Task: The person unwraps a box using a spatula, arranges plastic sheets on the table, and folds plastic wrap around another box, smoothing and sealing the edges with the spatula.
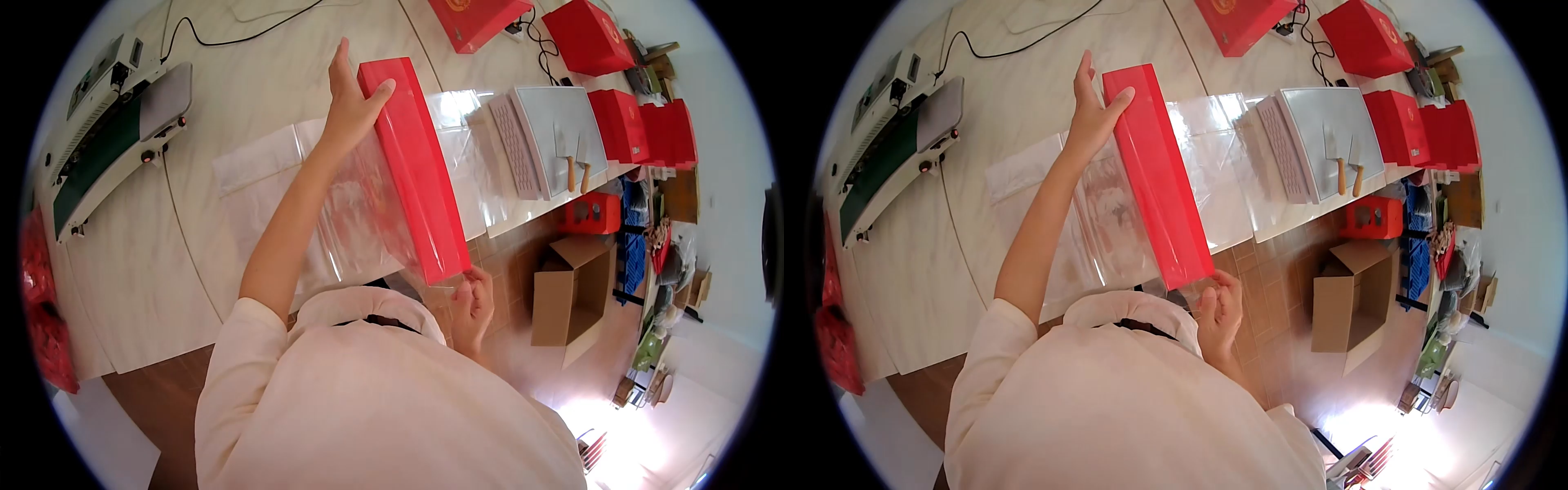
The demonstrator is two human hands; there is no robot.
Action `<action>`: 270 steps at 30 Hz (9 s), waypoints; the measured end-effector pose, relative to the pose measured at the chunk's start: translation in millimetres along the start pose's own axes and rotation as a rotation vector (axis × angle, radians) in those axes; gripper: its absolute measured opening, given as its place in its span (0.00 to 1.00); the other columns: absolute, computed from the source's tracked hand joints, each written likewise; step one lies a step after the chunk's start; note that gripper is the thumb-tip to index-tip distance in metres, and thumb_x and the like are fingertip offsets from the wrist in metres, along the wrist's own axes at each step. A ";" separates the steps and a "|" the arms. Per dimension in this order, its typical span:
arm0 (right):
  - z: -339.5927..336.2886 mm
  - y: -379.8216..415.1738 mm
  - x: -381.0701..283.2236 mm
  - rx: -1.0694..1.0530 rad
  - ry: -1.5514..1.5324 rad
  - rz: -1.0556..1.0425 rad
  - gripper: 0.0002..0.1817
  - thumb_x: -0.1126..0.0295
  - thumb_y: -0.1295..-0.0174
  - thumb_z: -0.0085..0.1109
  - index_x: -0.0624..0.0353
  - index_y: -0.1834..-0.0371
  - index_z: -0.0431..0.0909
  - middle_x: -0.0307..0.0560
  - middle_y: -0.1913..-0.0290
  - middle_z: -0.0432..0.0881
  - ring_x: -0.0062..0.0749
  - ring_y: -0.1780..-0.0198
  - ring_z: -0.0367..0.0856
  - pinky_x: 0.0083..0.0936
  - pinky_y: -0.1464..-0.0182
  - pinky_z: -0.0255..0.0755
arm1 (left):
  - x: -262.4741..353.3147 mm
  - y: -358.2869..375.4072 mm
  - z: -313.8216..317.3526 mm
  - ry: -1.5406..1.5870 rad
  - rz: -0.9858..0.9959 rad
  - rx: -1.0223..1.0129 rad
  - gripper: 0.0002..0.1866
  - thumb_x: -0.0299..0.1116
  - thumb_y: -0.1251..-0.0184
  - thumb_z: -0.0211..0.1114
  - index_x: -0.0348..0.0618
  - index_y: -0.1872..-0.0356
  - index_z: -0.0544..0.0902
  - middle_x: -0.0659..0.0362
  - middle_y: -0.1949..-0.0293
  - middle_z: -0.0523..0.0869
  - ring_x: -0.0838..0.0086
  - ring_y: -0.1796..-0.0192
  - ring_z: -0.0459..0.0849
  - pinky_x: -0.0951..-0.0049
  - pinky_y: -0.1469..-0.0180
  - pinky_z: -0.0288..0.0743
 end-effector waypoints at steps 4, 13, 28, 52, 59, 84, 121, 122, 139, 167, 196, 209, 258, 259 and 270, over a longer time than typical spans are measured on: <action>-7.3 -27.7 -28.8 0.092 0.166 -0.138 0.08 0.74 0.34 0.54 0.67 0.56 0.74 0.60 0.43 0.73 0.48 0.43 0.73 0.38 0.43 0.68 | -0.9 -3.5 3.7 0.046 0.018 -0.028 0.44 0.37 0.33 0.61 0.41 0.24 0.42 0.45 0.25 0.47 0.54 0.22 0.45 0.58 0.24 0.47; 98.2 -109.0 -92.3 -0.119 0.859 -0.222 0.46 0.62 0.49 0.69 0.54 0.26 0.57 0.70 0.36 0.62 0.58 0.45 0.71 0.46 0.46 0.68 | -15.6 -10.0 7.3 0.021 0.121 -0.012 0.40 0.36 0.28 0.59 0.45 0.23 0.45 0.47 0.25 0.45 0.56 0.22 0.46 0.61 0.24 0.46; 51.1 -69.9 -90.9 -0.608 0.652 -0.474 0.45 0.64 0.53 0.73 0.35 0.28 0.64 0.58 0.42 0.67 0.49 0.48 0.71 0.43 0.46 0.66 | 14.1 -62.8 -3.0 -0.497 0.107 -0.885 0.31 0.26 0.40 0.67 0.42 0.34 0.68 0.52 0.41 0.77 0.62 0.39 0.77 0.65 0.36 0.68; 29.9 -66.0 -62.2 -0.729 0.564 -0.717 0.35 0.71 0.38 0.52 0.41 0.25 0.59 0.55 0.41 0.71 0.45 0.49 0.76 0.35 0.47 0.70 | -130.7 -26.8 214.2 -0.786 0.188 -1.255 0.12 0.43 0.34 0.62 0.46 0.66 0.78 0.57 0.67 0.85 0.67 0.58 0.85 0.62 0.55 0.76; 27.8 -74.8 -65.6 -0.764 0.543 -0.728 0.35 0.72 0.40 0.54 0.41 0.26 0.61 0.56 0.42 0.70 0.43 0.51 0.76 0.30 0.53 0.69 | -83.8 -12.6 176.3 -0.632 0.453 -0.997 0.12 0.45 0.32 0.60 0.48 0.66 0.78 0.60 0.71 0.84 0.62 0.71 0.82 0.62 0.70 0.73; 55.6 -190.8 -83.8 -1.048 0.322 -1.170 0.44 0.64 0.54 0.75 0.57 0.31 0.65 0.52 0.38 0.69 0.48 0.39 0.68 0.41 0.40 0.64 | 46.6 19.8 43.7 -0.695 0.171 -0.619 0.07 0.36 0.36 0.62 0.45 0.64 0.85 0.57 0.68 0.83 0.62 0.65 0.84 0.64 0.62 0.77; 34.3 -237.5 -55.5 -0.326 0.344 -0.792 0.01 0.76 0.41 0.61 0.59 0.68 0.79 0.43 0.70 0.80 0.42 0.63 0.78 0.34 0.54 0.66 | 73.6 128.5 -102.9 -1.012 -0.095 0.249 0.04 0.29 0.33 0.61 0.42 0.64 0.83 0.59 0.65 0.85 0.65 0.59 0.81 0.59 0.35 0.65; 33.6 -237.7 -55.4 -0.333 0.349 -0.785 0.01 0.76 0.41 0.61 0.59 0.68 0.79 0.43 0.70 0.80 0.42 0.63 0.78 0.34 0.54 0.66 | 72.9 131.1 -101.3 -1.008 -0.104 0.243 0.04 0.29 0.33 0.61 0.42 0.64 0.83 0.59 0.65 0.85 0.65 0.59 0.81 0.59 0.35 0.65; 37.7 -258.6 -69.8 -0.250 0.433 -0.852 0.06 0.80 0.41 0.59 0.57 0.63 0.80 0.41 0.65 0.80 0.38 0.62 0.76 0.33 0.51 0.64 | 77.2 117.2 -107.3 -1.198 0.269 0.253 0.06 0.22 0.44 0.67 0.43 0.65 0.85 0.61 0.65 0.85 0.68 0.61 0.82 0.65 0.49 0.75; -39.7 -267.1 -44.0 -0.355 0.579 -1.201 0.13 0.77 0.51 0.69 0.53 0.61 0.80 0.38 0.64 0.77 0.35 0.63 0.74 0.34 0.56 0.64 | 83.7 175.8 -113.7 -1.222 0.457 0.101 0.14 0.19 0.53 0.68 0.44 0.63 0.86 0.62 0.64 0.83 0.70 0.60 0.83 0.64 0.51 0.78; 49.6 -162.5 -83.7 -0.789 0.597 -1.215 0.42 0.48 0.57 0.74 0.39 0.33 0.72 0.52 0.31 0.66 0.50 0.36 0.67 0.49 0.35 0.63 | 66.6 228.6 -178.9 -0.462 -0.188 0.843 0.12 0.36 0.26 0.56 0.41 0.52 0.80 0.56 0.57 0.84 0.68 0.51 0.83 0.69 0.46 0.73; 49.1 -162.9 -78.4 -0.778 0.565 -1.259 0.41 0.54 0.51 0.71 0.44 0.30 0.67 0.49 0.29 0.66 0.48 0.32 0.67 0.47 0.32 0.61 | 64.7 206.8 -141.6 0.172 -0.687 0.381 0.13 0.40 0.28 0.60 0.40 0.64 0.76 0.49 0.52 0.86 0.64 0.53 0.87 0.68 0.46 0.79; -41.2 -178.4 28.2 -0.419 0.455 -1.031 0.13 0.70 0.52 0.70 0.53 0.65 0.77 0.37 0.66 0.77 0.33 0.55 0.78 0.46 0.37 0.63 | 117.7 181.5 -10.1 -1.181 0.074 -0.375 0.64 0.52 0.77 0.81 0.39 0.29 0.63 0.54 0.32 0.67 0.59 0.35 0.68 0.60 0.35 0.66; -43.0 -173.1 18.1 -0.378 0.400 -1.081 0.11 0.71 0.51 0.71 0.52 0.67 0.77 0.36 0.68 0.77 0.32 0.58 0.77 0.44 0.40 0.64 | 118.9 181.6 -9.2 -1.179 0.064 -0.383 0.63 0.51 0.76 0.81 0.40 0.29 0.63 0.53 0.31 0.66 0.59 0.34 0.68 0.60 0.35 0.66; -31.9 -187.6 -52.7 -0.354 0.206 -1.068 0.10 0.74 0.50 0.71 0.54 0.71 0.76 0.39 0.69 0.78 0.35 0.65 0.75 0.33 0.58 0.66 | 110.4 191.3 -13.2 -1.174 0.327 -0.091 0.13 0.28 0.50 0.72 0.41 0.66 0.75 0.51 0.40 0.80 0.60 0.41 0.81 0.67 0.47 0.78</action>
Point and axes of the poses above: each hand's wrist, its own y-axis away from the middle knuckle, its own z-axis out of the palm, x = y × z, the point moved 3 cm from there along -y, towards the middle knuckle
